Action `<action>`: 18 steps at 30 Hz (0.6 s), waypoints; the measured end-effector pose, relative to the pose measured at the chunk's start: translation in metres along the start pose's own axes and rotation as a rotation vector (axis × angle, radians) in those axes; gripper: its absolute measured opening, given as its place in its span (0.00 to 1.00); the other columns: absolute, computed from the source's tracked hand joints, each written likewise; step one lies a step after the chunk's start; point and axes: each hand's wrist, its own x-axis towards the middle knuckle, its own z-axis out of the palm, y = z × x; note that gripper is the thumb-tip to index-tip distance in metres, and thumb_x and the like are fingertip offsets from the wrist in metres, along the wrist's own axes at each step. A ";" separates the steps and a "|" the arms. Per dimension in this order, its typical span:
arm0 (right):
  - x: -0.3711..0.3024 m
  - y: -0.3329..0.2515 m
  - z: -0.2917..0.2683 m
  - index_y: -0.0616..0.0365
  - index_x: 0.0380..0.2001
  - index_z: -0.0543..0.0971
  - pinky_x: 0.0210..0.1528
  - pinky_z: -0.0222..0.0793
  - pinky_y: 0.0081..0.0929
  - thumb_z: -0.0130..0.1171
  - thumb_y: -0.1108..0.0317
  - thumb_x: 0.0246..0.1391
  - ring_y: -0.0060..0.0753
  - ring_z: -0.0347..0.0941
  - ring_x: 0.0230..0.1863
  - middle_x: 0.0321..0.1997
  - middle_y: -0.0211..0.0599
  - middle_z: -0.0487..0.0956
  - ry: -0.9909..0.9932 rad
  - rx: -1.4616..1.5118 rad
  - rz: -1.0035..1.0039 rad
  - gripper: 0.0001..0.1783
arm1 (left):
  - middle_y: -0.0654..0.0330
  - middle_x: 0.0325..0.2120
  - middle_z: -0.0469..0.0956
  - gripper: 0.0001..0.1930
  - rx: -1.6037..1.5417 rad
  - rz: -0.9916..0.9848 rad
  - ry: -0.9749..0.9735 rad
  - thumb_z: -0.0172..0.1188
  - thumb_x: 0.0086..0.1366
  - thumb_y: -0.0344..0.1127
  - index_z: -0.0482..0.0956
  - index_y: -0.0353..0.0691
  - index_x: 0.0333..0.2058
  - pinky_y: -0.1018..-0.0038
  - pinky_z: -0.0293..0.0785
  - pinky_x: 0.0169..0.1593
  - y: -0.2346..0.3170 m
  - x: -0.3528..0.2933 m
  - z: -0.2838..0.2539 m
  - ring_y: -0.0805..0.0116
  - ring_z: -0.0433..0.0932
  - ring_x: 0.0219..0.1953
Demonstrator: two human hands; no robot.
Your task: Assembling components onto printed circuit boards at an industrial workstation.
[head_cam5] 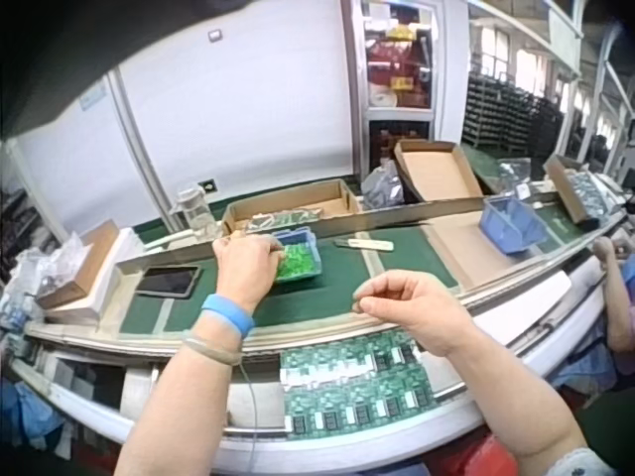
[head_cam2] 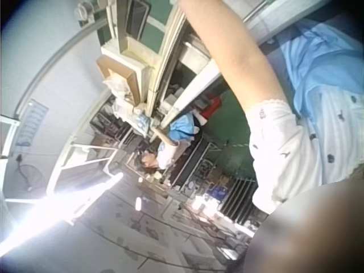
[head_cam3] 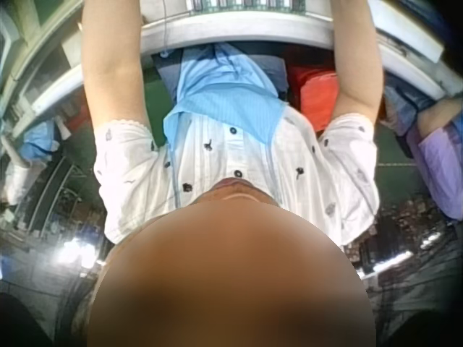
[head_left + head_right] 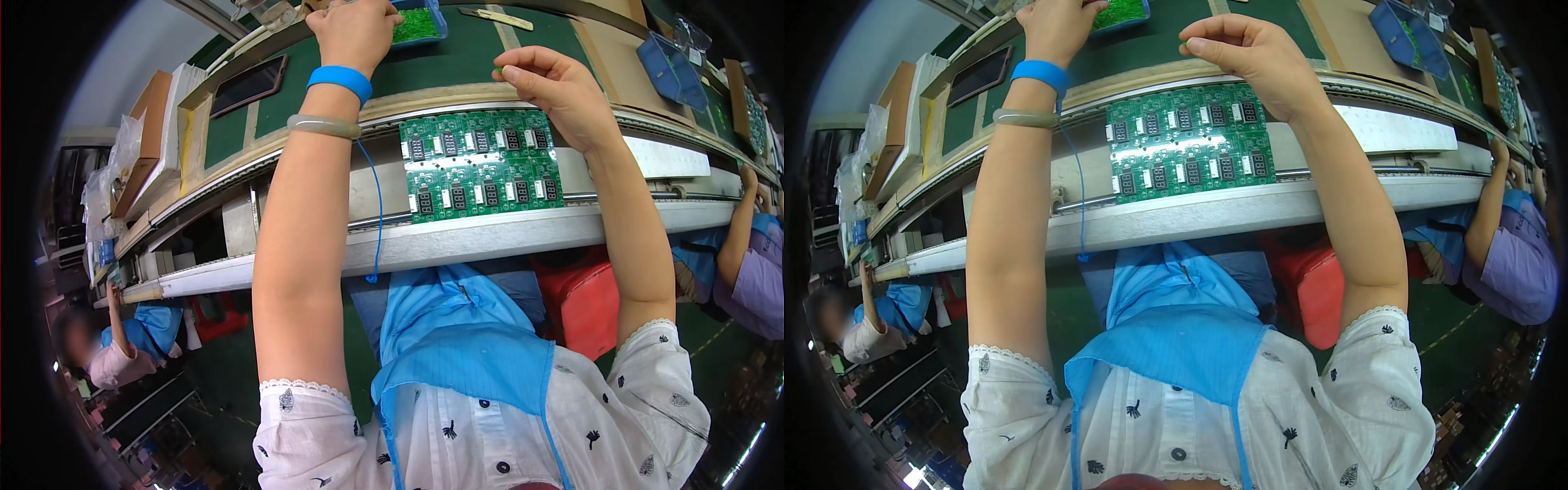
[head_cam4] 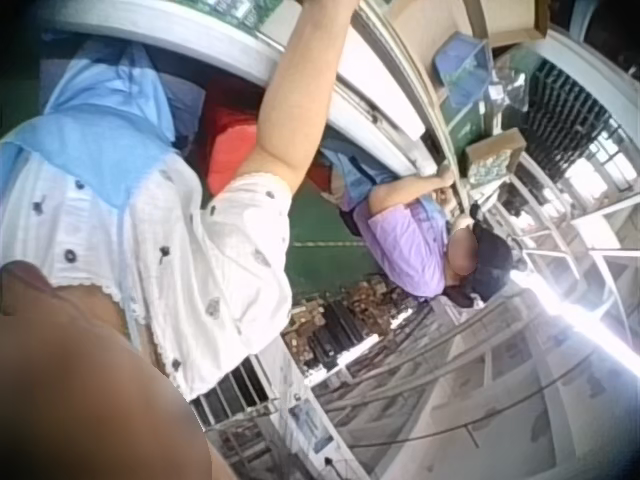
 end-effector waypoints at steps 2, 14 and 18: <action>-0.001 0.000 0.001 0.55 0.44 0.85 0.48 0.74 0.21 0.67 0.62 0.57 0.23 0.79 0.42 0.40 0.32 0.84 -0.007 0.011 -0.025 0.14 | 0.55 0.28 0.84 0.07 -0.103 0.011 0.004 0.65 0.58 0.39 0.88 0.44 0.30 0.55 0.68 0.46 -0.006 0.001 -0.005 0.52 0.79 0.41; -0.015 0.003 -0.001 0.55 0.42 0.86 0.46 0.73 0.20 0.68 0.64 0.55 0.20 0.78 0.40 0.38 0.29 0.84 -0.018 -0.100 -0.088 0.12 | 0.61 0.40 0.84 0.13 -0.999 -0.223 -0.456 0.62 0.68 0.36 0.86 0.39 0.47 0.80 0.72 0.52 0.020 -0.062 -0.049 0.75 0.79 0.44; -0.015 0.010 0.000 0.55 0.42 0.86 0.40 0.70 0.17 0.68 0.63 0.55 0.17 0.74 0.35 0.36 0.27 0.83 -0.002 -0.179 -0.127 0.12 | 0.59 0.41 0.84 0.14 -1.163 -0.247 -0.541 0.63 0.67 0.34 0.84 0.37 0.50 0.79 0.74 0.51 0.020 -0.075 -0.048 0.74 0.80 0.44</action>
